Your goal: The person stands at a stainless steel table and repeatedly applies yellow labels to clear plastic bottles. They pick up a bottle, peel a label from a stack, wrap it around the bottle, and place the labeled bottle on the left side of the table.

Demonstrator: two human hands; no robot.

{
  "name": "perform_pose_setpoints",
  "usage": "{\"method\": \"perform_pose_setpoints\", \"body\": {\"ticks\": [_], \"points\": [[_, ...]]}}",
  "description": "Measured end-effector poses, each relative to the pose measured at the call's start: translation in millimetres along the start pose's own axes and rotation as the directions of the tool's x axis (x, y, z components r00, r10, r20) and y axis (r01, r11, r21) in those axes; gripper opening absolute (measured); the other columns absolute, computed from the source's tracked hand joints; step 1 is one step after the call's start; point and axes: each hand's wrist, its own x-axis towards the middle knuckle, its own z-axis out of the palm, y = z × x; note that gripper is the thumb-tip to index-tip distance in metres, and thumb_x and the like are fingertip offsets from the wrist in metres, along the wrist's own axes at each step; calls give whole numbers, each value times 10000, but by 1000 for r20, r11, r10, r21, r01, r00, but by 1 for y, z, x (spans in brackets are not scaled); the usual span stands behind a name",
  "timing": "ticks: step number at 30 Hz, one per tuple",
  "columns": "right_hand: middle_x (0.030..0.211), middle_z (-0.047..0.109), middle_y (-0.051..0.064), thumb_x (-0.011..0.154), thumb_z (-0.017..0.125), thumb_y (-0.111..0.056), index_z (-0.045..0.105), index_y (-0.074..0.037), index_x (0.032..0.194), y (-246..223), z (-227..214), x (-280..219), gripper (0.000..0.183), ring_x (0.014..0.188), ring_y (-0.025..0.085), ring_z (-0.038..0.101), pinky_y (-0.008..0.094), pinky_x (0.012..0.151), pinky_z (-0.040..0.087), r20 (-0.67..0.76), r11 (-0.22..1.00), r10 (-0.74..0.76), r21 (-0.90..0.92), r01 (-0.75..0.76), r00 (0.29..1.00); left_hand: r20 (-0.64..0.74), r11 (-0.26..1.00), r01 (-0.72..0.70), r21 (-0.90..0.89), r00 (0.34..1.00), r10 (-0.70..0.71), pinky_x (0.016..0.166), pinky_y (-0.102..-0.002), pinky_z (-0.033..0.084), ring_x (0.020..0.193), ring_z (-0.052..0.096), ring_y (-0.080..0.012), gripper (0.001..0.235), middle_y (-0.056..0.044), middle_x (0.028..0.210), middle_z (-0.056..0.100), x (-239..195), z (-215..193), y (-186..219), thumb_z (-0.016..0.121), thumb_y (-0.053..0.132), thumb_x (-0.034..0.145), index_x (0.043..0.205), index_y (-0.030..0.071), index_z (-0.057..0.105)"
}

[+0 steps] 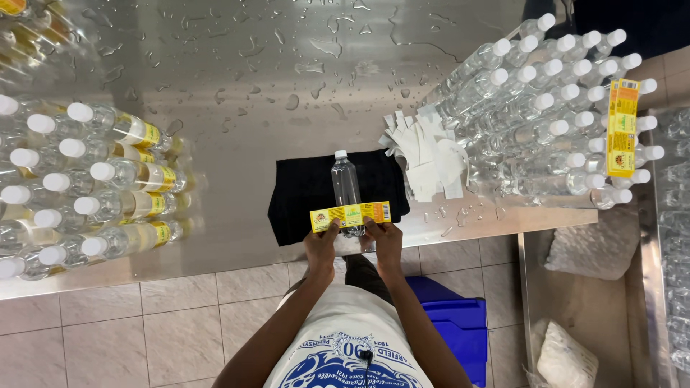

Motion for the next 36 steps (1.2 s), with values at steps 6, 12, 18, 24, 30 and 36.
{"method": "perform_pose_setpoints", "body": {"ticks": [6,12,18,24,30,36], "points": [[1158,711,147,1033,812,-238,657,20,1367,1,13,-13,449,1073,200,634,416,971,519,72,998,-47,40,44,996,-29,999,11,36,1000,-10,821,-480,513,983,642,-166,757,-101,1170,692,-2,6,-1,843,274,1043,1663,179,419],[1454,596,251,936,919,-197,367,61,1582,13,15,-12,888,1385,269,498,527,1087,454,152,993,-93,88,81,984,-31,999,47,0,998,-47,962,-519,570,1088,685,-227,830,-170,1231,705,-29,14,73,903,330,971,1617,37,473],[1369,735,162,855,960,-60,493,-8,1545,-1,32,-22,835,1216,171,606,392,955,514,77,983,-157,111,148,985,-102,924,-181,338,969,227,1286,-500,368,1558,389,-308,649,-58,1664,320,-57,2,138,766,277,1057,1642,286,483],[1353,698,134,717,1024,-1,370,7,1638,-19,65,-51,1129,1084,111,594,270,969,533,162,948,-291,185,261,943,118,975,-26,-223,992,54,890,-327,495,1116,469,-147,898,-54,1311,389,-67,5,210,749,429,1041,1720,39,309],[1369,694,193,722,1021,-22,218,-117,1748,-33,81,-86,1306,1238,273,722,468,1077,596,435,906,-424,213,366,794,118,816,-171,-552,953,280,1044,-627,586,1342,687,-462,596,-301,1504,663,-30,-60,216,815,410,929,1381,98,584],[1649,493,268,1135,589,-274,376,30,1639,-36,113,-109,627,1545,454,466,621,1329,317,697,75,-709,-78,994,108,86,758,-321,-568,893,442,1150,-460,553,1346,695,-316,601,-254,1439,720,-59,-91,230,929,286,827,1316,106,631]]}}
